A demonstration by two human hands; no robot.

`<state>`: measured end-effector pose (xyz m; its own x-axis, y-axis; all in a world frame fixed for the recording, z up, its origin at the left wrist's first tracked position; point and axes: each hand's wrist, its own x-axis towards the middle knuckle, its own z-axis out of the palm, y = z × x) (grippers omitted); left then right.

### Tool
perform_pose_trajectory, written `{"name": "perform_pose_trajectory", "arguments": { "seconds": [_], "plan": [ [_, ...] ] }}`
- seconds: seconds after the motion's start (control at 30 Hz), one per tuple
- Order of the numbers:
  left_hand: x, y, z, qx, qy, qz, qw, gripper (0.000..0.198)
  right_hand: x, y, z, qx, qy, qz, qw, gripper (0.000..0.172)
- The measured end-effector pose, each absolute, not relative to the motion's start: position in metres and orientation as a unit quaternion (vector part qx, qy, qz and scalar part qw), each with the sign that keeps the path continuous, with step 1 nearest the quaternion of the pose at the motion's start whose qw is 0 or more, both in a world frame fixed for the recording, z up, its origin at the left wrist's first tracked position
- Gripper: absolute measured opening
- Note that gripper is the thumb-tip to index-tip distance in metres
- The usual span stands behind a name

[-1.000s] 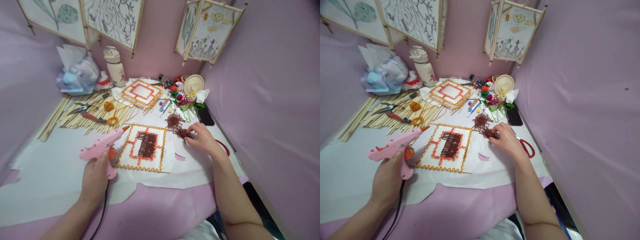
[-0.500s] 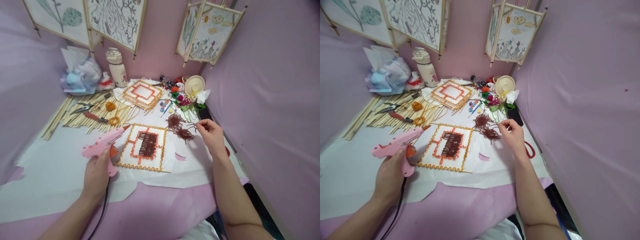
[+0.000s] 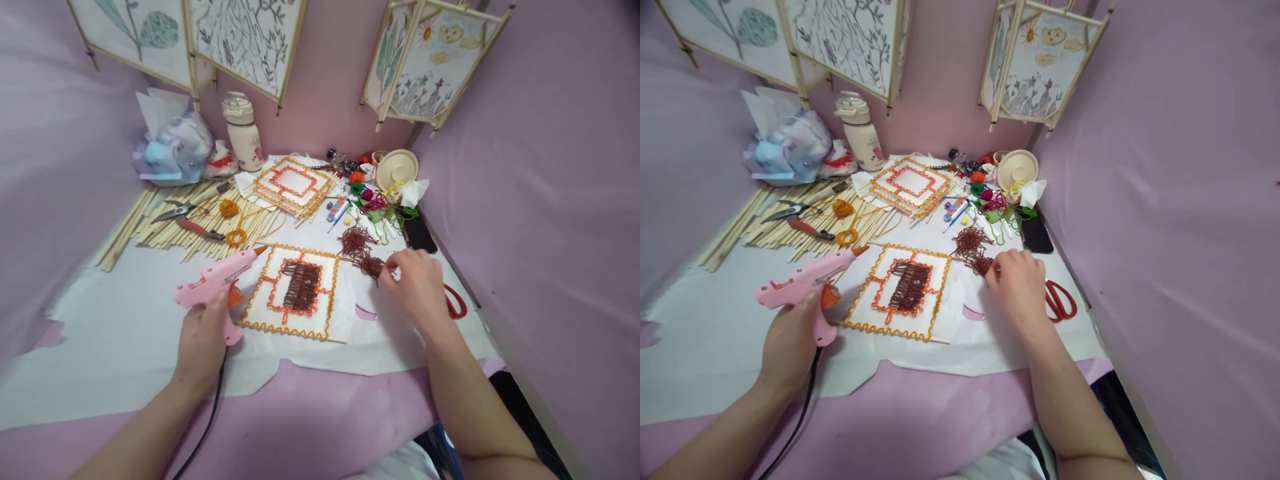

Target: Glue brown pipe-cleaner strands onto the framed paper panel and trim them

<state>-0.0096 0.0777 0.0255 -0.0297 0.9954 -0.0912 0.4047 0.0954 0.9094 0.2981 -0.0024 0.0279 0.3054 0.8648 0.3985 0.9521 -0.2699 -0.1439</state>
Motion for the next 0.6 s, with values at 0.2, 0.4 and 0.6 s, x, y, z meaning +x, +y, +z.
{"name": "perform_pose_trajectory", "arguments": {
  "seconds": [0.2, 0.4, 0.6],
  "plan": [
    [-0.01, 0.078, 0.027, 0.57, 0.615, 0.362, 0.406, 0.033, 0.286, -0.001, 0.025, -0.703, -0.655, 0.116, 0.251, 0.008],
    [-0.01, 0.078, 0.025, 0.566, 0.628, 0.361, 0.393, 0.034, 0.305, -0.006, 0.029, -0.684, -0.669, 0.102, 0.272, 0.015],
    [-0.01, 0.077, 0.023, 0.562, 0.622, 0.369, 0.401, 0.034, 0.302, -0.007, 0.025, -0.692, -0.696, 0.069, 0.177, 0.015]
  ]
}}
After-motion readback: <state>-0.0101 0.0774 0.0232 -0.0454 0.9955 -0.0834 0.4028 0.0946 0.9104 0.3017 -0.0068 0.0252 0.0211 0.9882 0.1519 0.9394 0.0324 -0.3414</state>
